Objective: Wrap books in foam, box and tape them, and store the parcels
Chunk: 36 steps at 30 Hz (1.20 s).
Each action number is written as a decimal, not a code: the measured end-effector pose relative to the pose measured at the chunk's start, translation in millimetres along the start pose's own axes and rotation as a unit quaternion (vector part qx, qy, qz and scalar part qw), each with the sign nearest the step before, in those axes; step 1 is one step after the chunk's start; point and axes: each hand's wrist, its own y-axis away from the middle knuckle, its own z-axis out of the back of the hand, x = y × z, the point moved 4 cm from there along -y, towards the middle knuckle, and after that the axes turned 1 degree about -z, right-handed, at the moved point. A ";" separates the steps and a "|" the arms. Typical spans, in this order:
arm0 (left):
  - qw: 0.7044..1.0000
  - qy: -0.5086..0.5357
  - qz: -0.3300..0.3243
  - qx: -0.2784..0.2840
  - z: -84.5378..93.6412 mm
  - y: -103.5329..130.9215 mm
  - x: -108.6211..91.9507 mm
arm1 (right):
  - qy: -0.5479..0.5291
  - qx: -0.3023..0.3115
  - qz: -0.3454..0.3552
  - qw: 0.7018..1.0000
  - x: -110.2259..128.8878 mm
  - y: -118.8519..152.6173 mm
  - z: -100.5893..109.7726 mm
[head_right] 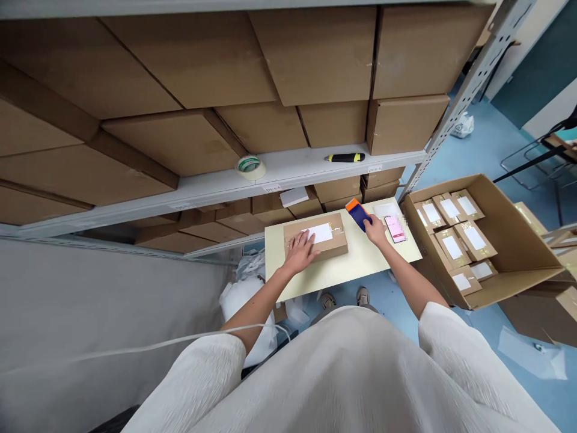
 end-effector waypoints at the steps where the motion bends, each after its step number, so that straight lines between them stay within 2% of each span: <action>1: 1.000 0.004 -0.002 -0.002 -0.2 0.3 0.1 | -0.040 0.026 0.026 0.999 15.2 -6.1 2.7; 4: 1.000 0.013 -0.011 -0.007 -0.7 1.3 0.2 | -0.138 0.146 0.094 0.975 59.4 -16.3 -1.5; 7: 1.000 0.020 -0.016 -0.014 0.0 2.2 0.2 | -0.174 0.259 0.112 0.944 92.1 -15.7 -21.5; 10: 0.999 0.032 -0.018 -0.026 2.3 3.0 1.0 | -0.176 0.311 0.107 0.928 110.7 -13.5 -45.8; 14: 0.995 0.077 -0.028 -0.054 7.2 5.1 7.2 | -0.135 0.321 0.102 0.932 116.1 -15.9 -67.3; 17: 0.988 0.134 -0.026 -0.078 12.7 6.2 15.8 | -0.112 0.323 0.102 0.934 112.8 -20.1 -71.3; 19: 0.976 0.191 0.000 -0.101 18.2 4.7 22.4 | -0.107 0.327 0.108 0.933 112.1 -22.0 -69.9; 21: 0.955 0.261 0.047 -0.130 25.2 0.8 28.5 | -0.097 0.334 0.116 0.930 113.6 -22.4 -67.4; 24: 0.903 0.373 0.129 -0.170 36.7 -8.8 34.0 | -0.079 0.339 0.122 0.930 118.4 -20.8 -64.0; 26: 0.865 0.440 0.175 -0.167 42.6 -16.7 33.8 | -0.071 0.345 0.122 0.928 121.4 -18.9 -63.2; 28: 0.835 0.491 0.206 -0.140 46.4 -24.7 30.5 | -0.066 0.354 0.124 0.925 123.5 -17.2 -63.6; 31: 0.808 0.531 0.228 -0.112 50.6 -34.3 23.2 | -0.060 0.357 0.120 0.924 123.6 -16.9 -64.7; 36: 0.774 0.567 0.257 -0.118 52.0 -40.7 18.2 | -0.035 0.359 0.118 0.925 121.4 -19.4 -66.8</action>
